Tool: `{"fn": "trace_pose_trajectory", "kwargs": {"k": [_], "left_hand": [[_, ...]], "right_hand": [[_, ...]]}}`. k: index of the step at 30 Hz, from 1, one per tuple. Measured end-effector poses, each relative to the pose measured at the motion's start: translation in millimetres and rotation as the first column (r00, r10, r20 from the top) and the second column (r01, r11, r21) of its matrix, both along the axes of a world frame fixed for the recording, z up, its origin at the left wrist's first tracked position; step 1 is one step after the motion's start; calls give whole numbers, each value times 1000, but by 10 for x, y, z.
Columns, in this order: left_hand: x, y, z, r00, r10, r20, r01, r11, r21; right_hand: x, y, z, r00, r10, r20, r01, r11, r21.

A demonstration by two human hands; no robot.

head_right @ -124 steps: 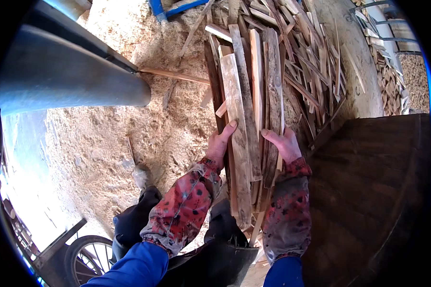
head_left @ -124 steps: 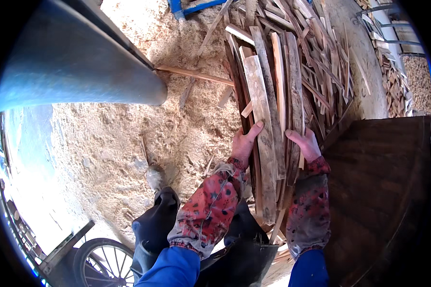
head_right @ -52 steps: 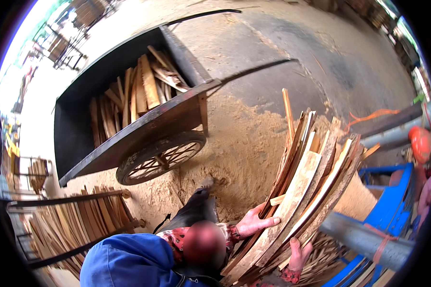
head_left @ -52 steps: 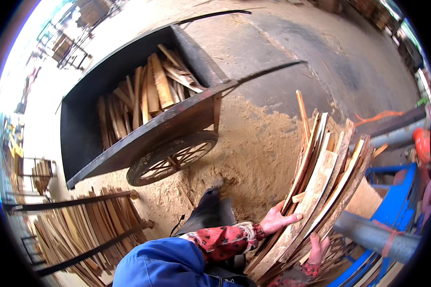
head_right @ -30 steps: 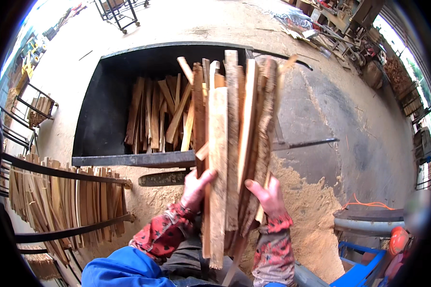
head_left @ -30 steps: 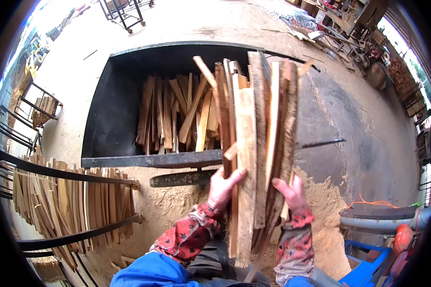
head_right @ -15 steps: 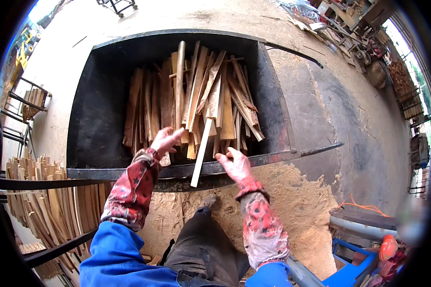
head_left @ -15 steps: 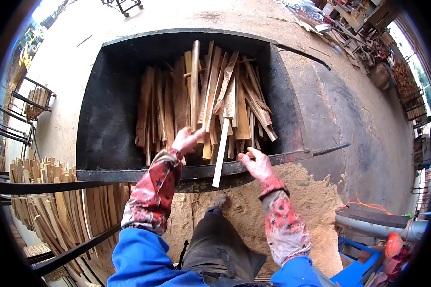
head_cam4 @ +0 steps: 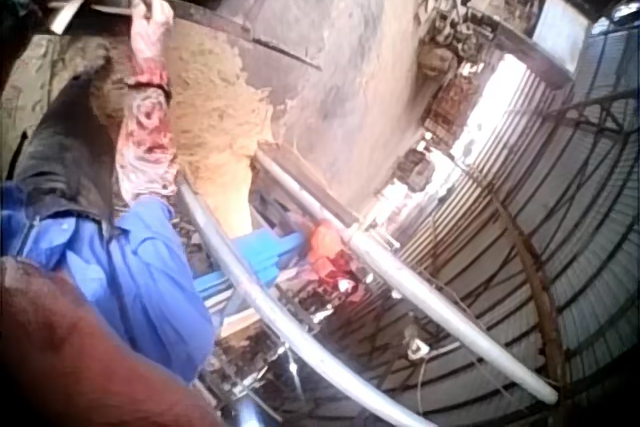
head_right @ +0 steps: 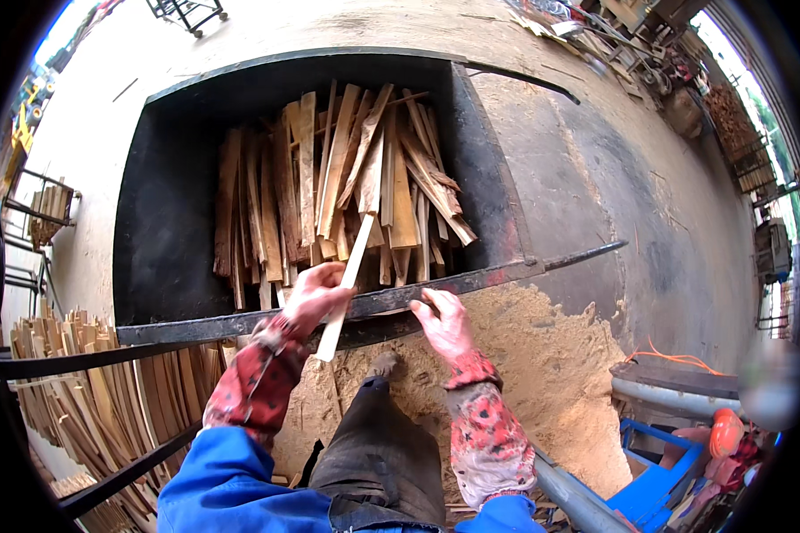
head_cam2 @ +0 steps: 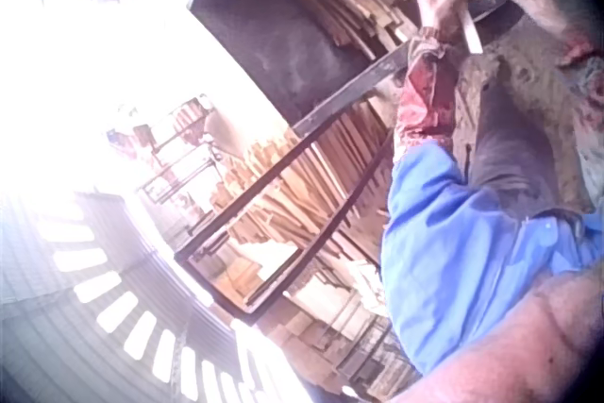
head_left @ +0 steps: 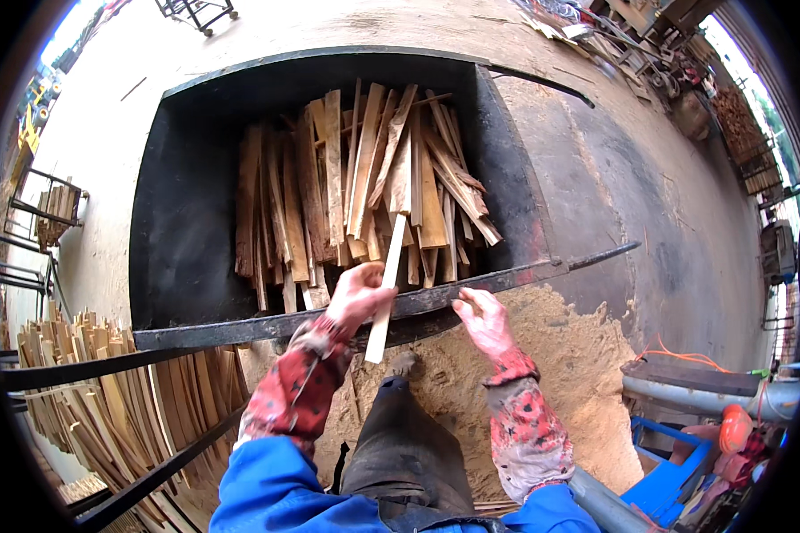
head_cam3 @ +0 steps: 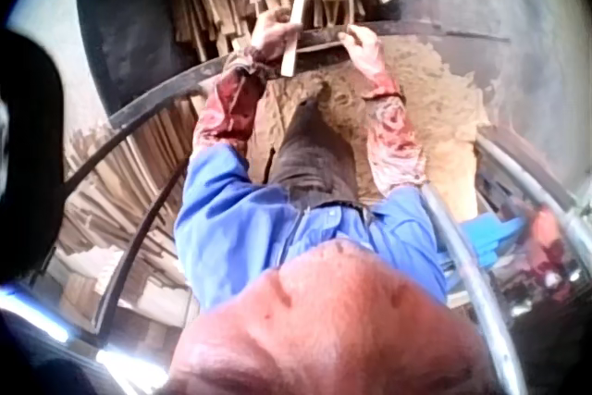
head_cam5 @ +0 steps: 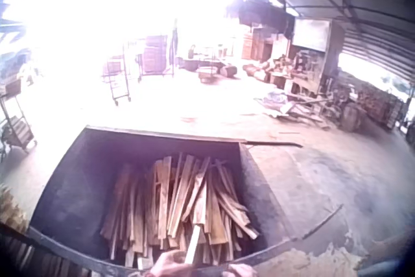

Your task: The person picks up processed wooden planks from a blue metal rack and places them into a black wheelbarrow. The worker repeatedly grabs planks from the rack and transfers them to the wheelbarrow, which is positioned nearby on the sawdust-covered floor.

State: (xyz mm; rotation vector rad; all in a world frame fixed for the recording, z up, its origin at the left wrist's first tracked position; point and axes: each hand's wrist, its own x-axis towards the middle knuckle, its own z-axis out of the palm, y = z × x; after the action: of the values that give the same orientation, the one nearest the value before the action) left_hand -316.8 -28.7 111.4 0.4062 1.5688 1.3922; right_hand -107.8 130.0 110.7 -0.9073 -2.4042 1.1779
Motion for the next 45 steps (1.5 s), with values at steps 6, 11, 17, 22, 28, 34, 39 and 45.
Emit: {"fn": "trace_pose_trajectory", "kwargs": {"k": [6,11,17,22,28,34,39,45], "left_hand": [[604,-570,731,980,104,170,-112,993,39],[924,-492,970,974,122,190,-139,987,80],[808,-591,1492,978,115,172,-116,993,-1],[647,-618,1788,988,88,128,-102,990,100],[442,51,1521,999,25,-46,-24,1000,11],[-49,1832,638,946,-112,-303,155,981,121],[-213,2823,-747,756,-177,-630,145,984,-102],[640,3095,-1352,223,-345,-912,550,817,-175]], "right_hand": [[1253,-73,-300,963,-201,178,236,950,-205],[2192,-524,-794,873,-296,389,427,847,-315],[3045,-1382,-1719,817,-275,507,525,717,-457],[3164,-1683,-2019,769,-107,630,538,640,-548],[3008,-1437,-1896,785,-213,582,603,479,-638],[3175,-1332,-1861,730,-347,589,683,392,-616],[3385,-1505,-1663,685,-401,608,726,317,-610],[3763,-2035,-1600,571,-353,741,821,228,-524]]}}
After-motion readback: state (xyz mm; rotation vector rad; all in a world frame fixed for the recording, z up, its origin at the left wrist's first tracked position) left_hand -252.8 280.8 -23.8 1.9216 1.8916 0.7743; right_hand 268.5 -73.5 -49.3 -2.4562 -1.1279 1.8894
